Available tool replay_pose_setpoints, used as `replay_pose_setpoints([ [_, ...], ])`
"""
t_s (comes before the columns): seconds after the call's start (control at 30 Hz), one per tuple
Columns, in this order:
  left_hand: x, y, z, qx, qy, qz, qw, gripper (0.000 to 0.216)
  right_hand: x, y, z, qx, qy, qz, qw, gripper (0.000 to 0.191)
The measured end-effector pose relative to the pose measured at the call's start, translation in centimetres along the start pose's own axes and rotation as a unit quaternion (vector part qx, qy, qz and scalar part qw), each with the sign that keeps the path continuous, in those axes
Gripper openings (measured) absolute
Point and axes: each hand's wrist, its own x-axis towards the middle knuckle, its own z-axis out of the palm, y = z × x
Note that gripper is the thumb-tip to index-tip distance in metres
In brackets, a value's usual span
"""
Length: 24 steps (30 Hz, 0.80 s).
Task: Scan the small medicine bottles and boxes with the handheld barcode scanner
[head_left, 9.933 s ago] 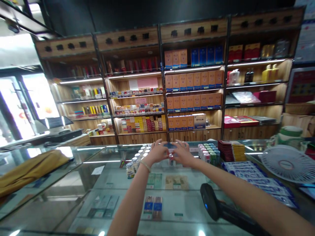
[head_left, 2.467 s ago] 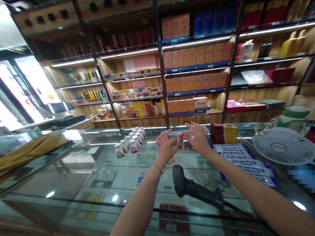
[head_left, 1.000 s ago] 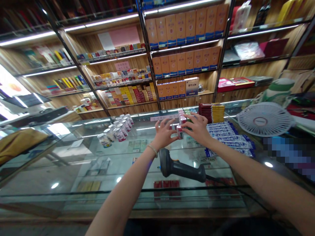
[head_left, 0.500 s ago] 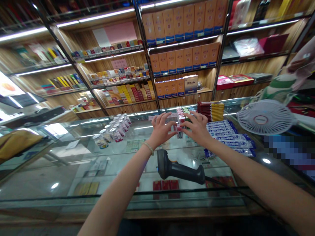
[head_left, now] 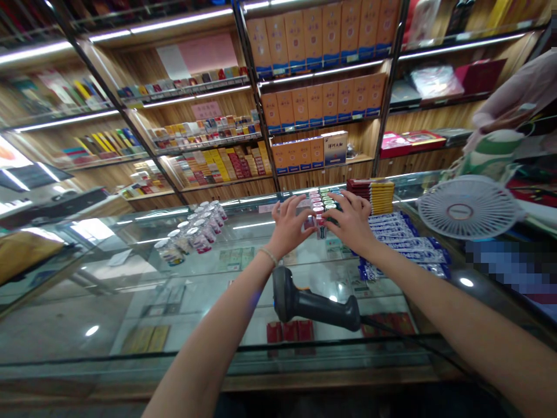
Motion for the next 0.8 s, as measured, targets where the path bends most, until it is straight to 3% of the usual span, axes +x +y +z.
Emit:
replay_pose_setpoints([
  [0.4, 0.2, 0.1, 0.7, 0.009, 0.010, -0.009, 1.000, 0.034, 0.4, 0.4, 0.4, -0.045, -0.007, -0.005, 0.999, 0.016],
  [0.8, -0.8, -1.4, -0.8, 0.051, 0.002, -0.026, 0.998, 0.063, -0.1, 0.5, 0.1, -0.091, -0.016, -0.009, 0.996, 0.032],
])
